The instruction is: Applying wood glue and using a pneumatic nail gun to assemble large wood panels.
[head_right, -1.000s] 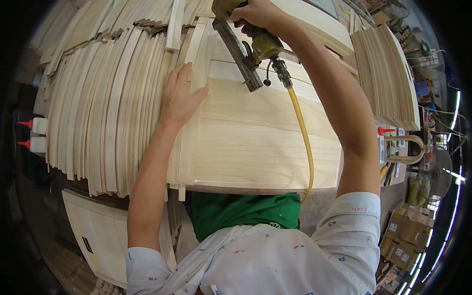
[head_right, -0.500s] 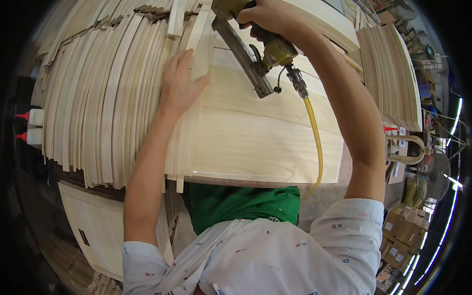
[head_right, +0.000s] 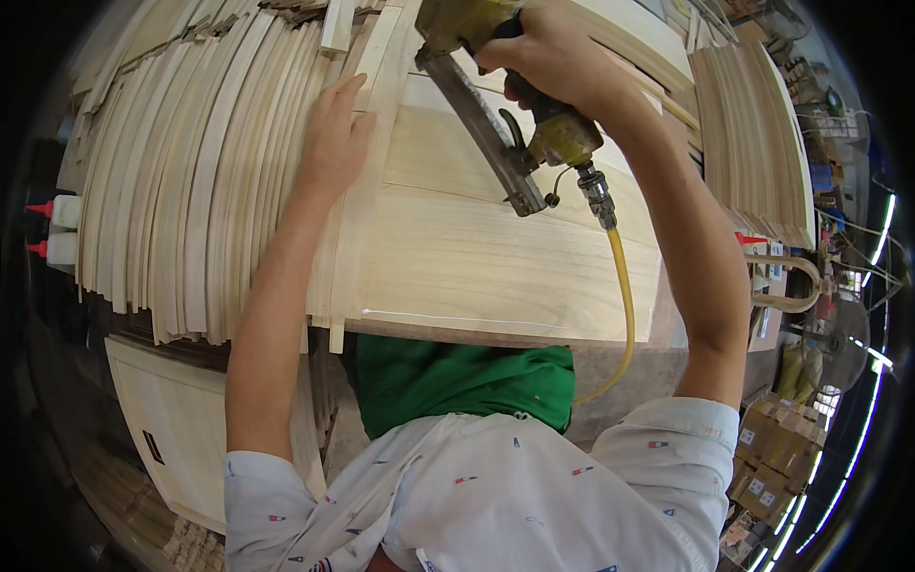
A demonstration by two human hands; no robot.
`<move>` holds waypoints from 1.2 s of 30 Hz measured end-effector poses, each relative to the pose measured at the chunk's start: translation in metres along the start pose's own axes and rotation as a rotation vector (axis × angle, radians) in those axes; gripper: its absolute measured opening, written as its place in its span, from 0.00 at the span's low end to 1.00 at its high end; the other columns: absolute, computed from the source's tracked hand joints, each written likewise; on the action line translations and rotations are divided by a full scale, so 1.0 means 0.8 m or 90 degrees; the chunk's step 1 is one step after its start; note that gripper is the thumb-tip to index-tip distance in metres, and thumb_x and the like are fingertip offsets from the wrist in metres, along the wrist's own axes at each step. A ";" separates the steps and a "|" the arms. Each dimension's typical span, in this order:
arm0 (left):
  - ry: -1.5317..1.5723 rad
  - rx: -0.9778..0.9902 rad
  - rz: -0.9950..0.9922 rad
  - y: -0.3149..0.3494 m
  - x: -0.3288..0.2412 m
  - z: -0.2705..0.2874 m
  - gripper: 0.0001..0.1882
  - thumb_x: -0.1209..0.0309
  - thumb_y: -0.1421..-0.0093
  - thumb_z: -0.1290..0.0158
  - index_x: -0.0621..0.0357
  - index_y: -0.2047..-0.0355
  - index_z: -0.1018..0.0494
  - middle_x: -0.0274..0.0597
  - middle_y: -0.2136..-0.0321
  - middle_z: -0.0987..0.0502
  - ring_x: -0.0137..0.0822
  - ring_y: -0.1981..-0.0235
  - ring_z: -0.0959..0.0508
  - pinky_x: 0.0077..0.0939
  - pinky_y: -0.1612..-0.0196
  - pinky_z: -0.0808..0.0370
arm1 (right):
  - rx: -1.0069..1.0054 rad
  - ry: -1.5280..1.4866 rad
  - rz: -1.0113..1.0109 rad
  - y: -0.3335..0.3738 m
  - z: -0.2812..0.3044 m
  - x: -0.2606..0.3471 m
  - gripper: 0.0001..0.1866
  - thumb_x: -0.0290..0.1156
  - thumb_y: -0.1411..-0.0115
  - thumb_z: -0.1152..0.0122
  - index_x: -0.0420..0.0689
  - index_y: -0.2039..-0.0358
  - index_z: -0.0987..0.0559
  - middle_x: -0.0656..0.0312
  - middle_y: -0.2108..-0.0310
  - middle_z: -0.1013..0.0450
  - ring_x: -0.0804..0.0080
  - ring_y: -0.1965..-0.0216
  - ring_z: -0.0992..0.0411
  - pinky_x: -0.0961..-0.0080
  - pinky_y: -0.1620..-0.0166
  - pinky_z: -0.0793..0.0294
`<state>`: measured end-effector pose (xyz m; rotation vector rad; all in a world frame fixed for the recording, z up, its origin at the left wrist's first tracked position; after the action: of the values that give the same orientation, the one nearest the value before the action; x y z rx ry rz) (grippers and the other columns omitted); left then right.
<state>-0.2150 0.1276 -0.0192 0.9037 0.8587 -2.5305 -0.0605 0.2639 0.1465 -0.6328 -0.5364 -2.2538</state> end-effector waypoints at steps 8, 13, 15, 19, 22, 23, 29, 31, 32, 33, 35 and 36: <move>0.018 -0.006 -0.005 0.000 -0.002 -0.002 0.24 0.75 0.40 0.52 0.62 0.42 0.36 0.52 0.45 0.33 0.50 0.41 0.35 0.40 0.38 0.39 | 0.016 -0.023 0.031 -0.007 -0.020 0.003 0.16 0.37 0.48 0.39 0.35 0.67 0.23 0.61 0.80 0.28 0.77 0.81 0.28 0.79 0.74 0.26; 0.033 -0.024 -0.053 -0.002 -0.005 -0.004 0.24 0.75 0.40 0.52 0.61 0.42 0.35 0.51 0.45 0.32 0.51 0.42 0.34 0.40 0.39 0.38 | 0.016 -0.042 0.007 -0.024 -0.022 0.000 0.10 0.30 0.47 0.40 0.34 0.72 0.23 0.59 0.81 0.26 0.74 0.81 0.27 0.74 0.78 0.29; 0.021 -0.026 -0.040 -0.002 -0.001 -0.002 0.24 0.75 0.40 0.52 0.61 0.42 0.35 0.51 0.45 0.32 0.51 0.43 0.34 0.40 0.39 0.37 | 0.049 -0.021 -0.021 -0.021 -0.019 0.012 0.10 0.30 0.47 0.40 0.34 0.71 0.23 0.59 0.81 0.26 0.73 0.81 0.27 0.74 0.78 0.29; 0.031 -0.027 -0.014 -0.001 -0.003 -0.003 0.24 0.76 0.40 0.51 0.60 0.42 0.35 0.51 0.46 0.31 0.52 0.43 0.34 0.40 0.40 0.37 | 0.077 -0.070 -0.016 0.003 -0.024 0.013 0.11 0.30 0.47 0.40 0.34 0.70 0.22 0.58 0.82 0.26 0.73 0.81 0.27 0.74 0.76 0.28; 0.016 -0.044 -0.033 0.000 0.004 -0.003 0.24 0.76 0.41 0.51 0.60 0.42 0.35 0.50 0.46 0.31 0.52 0.43 0.34 0.40 0.40 0.36 | 0.044 -0.026 0.020 0.021 -0.048 0.010 0.16 0.36 0.47 0.39 0.35 0.66 0.24 0.61 0.80 0.28 0.77 0.81 0.27 0.78 0.75 0.26; 0.017 -0.043 -0.031 0.000 0.004 -0.004 0.24 0.76 0.41 0.51 0.60 0.42 0.35 0.50 0.46 0.31 0.52 0.43 0.34 0.40 0.40 0.36 | 0.021 -0.049 0.054 0.023 -0.052 0.008 0.16 0.36 0.47 0.39 0.35 0.66 0.24 0.61 0.81 0.28 0.77 0.81 0.28 0.78 0.75 0.26; 0.024 -0.041 -0.026 0.000 0.001 -0.004 0.24 0.76 0.41 0.50 0.60 0.43 0.35 0.52 0.46 0.31 0.52 0.45 0.32 0.40 0.40 0.36 | 0.097 -0.016 0.021 0.046 -0.051 0.007 0.14 0.35 0.44 0.39 0.34 0.67 0.26 0.61 0.80 0.28 0.78 0.82 0.29 0.80 0.77 0.28; 0.026 -0.050 -0.022 -0.001 0.000 -0.005 0.24 0.77 0.41 0.51 0.60 0.43 0.35 0.52 0.46 0.31 0.52 0.45 0.32 0.40 0.41 0.36 | 0.098 -0.031 0.038 0.058 -0.058 0.006 0.14 0.34 0.43 0.40 0.34 0.66 0.26 0.62 0.80 0.29 0.79 0.82 0.29 0.81 0.77 0.28; 0.026 -0.049 -0.021 -0.001 0.002 -0.006 0.24 0.77 0.41 0.51 0.60 0.43 0.35 0.52 0.46 0.31 0.52 0.45 0.32 0.40 0.41 0.36 | 0.099 -0.068 0.042 0.063 -0.064 0.008 0.14 0.33 0.43 0.40 0.34 0.66 0.27 0.62 0.80 0.29 0.79 0.82 0.30 0.81 0.77 0.29; 0.005 -0.044 -0.016 -0.001 0.004 -0.006 0.24 0.77 0.42 0.51 0.59 0.43 0.35 0.52 0.46 0.31 0.52 0.44 0.32 0.40 0.41 0.36 | 0.099 -0.105 0.046 0.066 -0.068 0.010 0.14 0.33 0.43 0.40 0.34 0.65 0.27 0.62 0.80 0.29 0.80 0.82 0.30 0.80 0.78 0.29; -0.017 -0.038 -0.009 -0.003 0.009 -0.006 0.24 0.77 0.42 0.51 0.59 0.43 0.35 0.52 0.46 0.31 0.52 0.44 0.33 0.40 0.41 0.36 | 0.117 -0.097 0.024 0.067 -0.069 0.009 0.14 0.31 0.43 0.39 0.34 0.63 0.28 0.62 0.79 0.30 0.80 0.81 0.30 0.80 0.78 0.30; -0.013 -0.033 -0.033 -0.004 0.010 -0.005 0.24 0.76 0.41 0.51 0.58 0.43 0.35 0.52 0.46 0.31 0.52 0.44 0.33 0.40 0.41 0.36 | 0.114 -0.061 0.002 0.070 -0.066 0.011 0.14 0.31 0.43 0.39 0.34 0.63 0.28 0.62 0.79 0.29 0.80 0.81 0.30 0.80 0.78 0.30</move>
<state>-0.2203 0.1316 -0.0254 0.8490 0.9485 -2.5447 -0.0398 0.1940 0.1204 -0.6510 -0.7732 -2.1508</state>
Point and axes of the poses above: each hand's wrist, its own y-axis away from the middle knuckle, its own z-axis out of the back of the hand, x = y × z, the point moved 4 cm from there along -y, towards the middle knuckle
